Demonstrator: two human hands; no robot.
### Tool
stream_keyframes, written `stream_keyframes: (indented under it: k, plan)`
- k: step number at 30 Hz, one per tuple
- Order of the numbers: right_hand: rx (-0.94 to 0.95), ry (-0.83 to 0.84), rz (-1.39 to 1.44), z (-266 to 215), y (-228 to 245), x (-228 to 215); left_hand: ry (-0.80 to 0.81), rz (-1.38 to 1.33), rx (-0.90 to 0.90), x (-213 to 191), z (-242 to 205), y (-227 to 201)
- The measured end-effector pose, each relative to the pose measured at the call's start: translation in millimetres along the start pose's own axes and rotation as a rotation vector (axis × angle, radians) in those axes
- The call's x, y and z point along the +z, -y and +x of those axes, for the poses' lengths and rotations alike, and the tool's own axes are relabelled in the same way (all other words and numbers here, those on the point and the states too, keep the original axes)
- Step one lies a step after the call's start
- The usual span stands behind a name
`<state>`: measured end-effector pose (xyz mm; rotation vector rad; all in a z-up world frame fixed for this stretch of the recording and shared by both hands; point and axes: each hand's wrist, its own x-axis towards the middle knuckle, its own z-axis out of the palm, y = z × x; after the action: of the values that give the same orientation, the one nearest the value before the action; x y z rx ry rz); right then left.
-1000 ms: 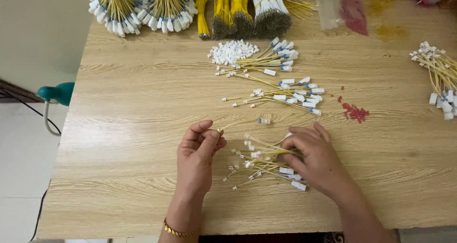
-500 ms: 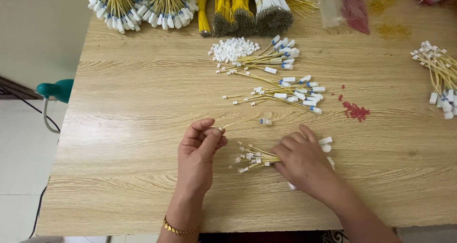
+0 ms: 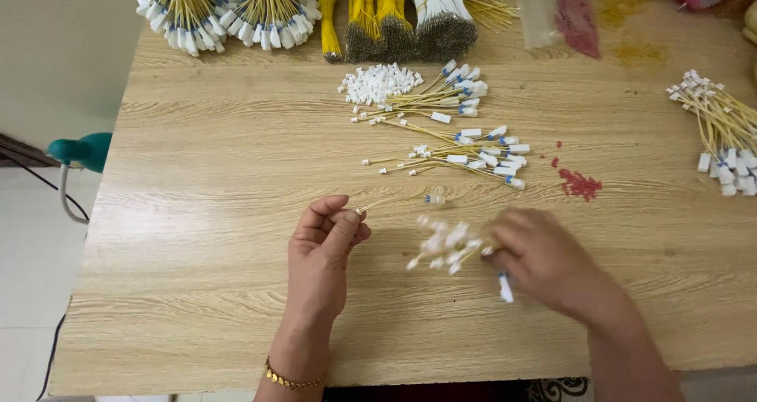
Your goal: Assembling small electronic components by attaching red parts to wire and connector assemblies.
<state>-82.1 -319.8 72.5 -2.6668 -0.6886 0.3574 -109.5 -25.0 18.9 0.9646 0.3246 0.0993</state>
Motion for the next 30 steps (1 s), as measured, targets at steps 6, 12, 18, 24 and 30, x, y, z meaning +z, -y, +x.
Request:
stream_keyframes:
  k: [6, 12, 18, 24, 30]
  plan:
    - [-0.184, 0.101, 0.075, 11, 41, 23, -0.001, 0.017, -0.014, 0, -2, -6]
    - [-0.290, -0.276, 0.009, 38, 39, 53, 0.004, -0.008, -0.012, 1, -2, 3]
    - [-0.313, -0.293, -0.053, 52, 61, 64, 0.046, -0.027, 0.004, 4, -4, 5]
    - [-0.290, -0.349, -0.109, 51, 63, 67, 0.076, -0.023, 0.002, 12, -6, 10]
    - [-0.190, -0.288, 0.031, 53, 61, 60, 0.070, -0.003, -0.038, 16, -11, 8]
